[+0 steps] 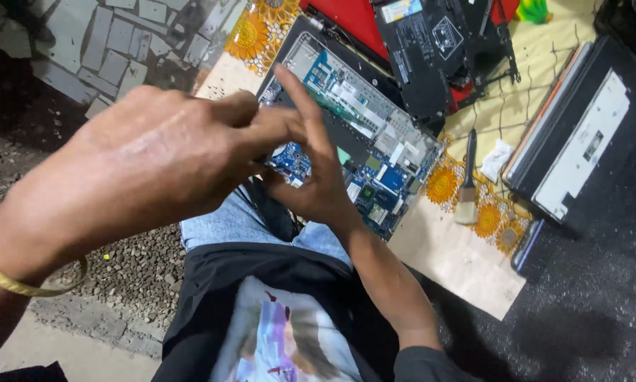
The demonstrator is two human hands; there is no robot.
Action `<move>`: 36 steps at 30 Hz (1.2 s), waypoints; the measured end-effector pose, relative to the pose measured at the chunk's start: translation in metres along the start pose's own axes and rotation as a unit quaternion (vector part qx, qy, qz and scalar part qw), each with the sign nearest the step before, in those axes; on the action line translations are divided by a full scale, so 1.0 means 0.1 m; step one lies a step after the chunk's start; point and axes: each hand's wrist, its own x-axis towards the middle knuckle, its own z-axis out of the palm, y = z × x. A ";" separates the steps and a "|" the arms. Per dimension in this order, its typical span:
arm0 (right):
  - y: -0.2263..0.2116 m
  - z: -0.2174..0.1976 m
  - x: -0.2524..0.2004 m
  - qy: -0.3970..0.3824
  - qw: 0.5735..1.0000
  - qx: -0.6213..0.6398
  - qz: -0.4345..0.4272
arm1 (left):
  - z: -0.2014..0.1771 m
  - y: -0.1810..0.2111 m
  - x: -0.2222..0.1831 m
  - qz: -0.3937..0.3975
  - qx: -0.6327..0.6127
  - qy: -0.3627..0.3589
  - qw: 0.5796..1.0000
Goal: Disassembling a laptop by removing internal screws and separating the motherboard from the top cover.
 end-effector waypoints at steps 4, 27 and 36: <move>-0.15 0.10 0.11 0.034 0.999 0.028 0.020 | 0.06 0.10 0.11 -0.062 0.100 -0.068 0.991; 0.10 -0.05 -0.10 0.030 0.999 -0.041 0.001 | 0.12 0.13 0.03 -0.051 0.120 0.032 0.991; -0.13 -0.11 -0.05 0.037 0.991 0.013 0.132 | 0.10 0.07 -0.13 -0.028 0.164 0.137 0.976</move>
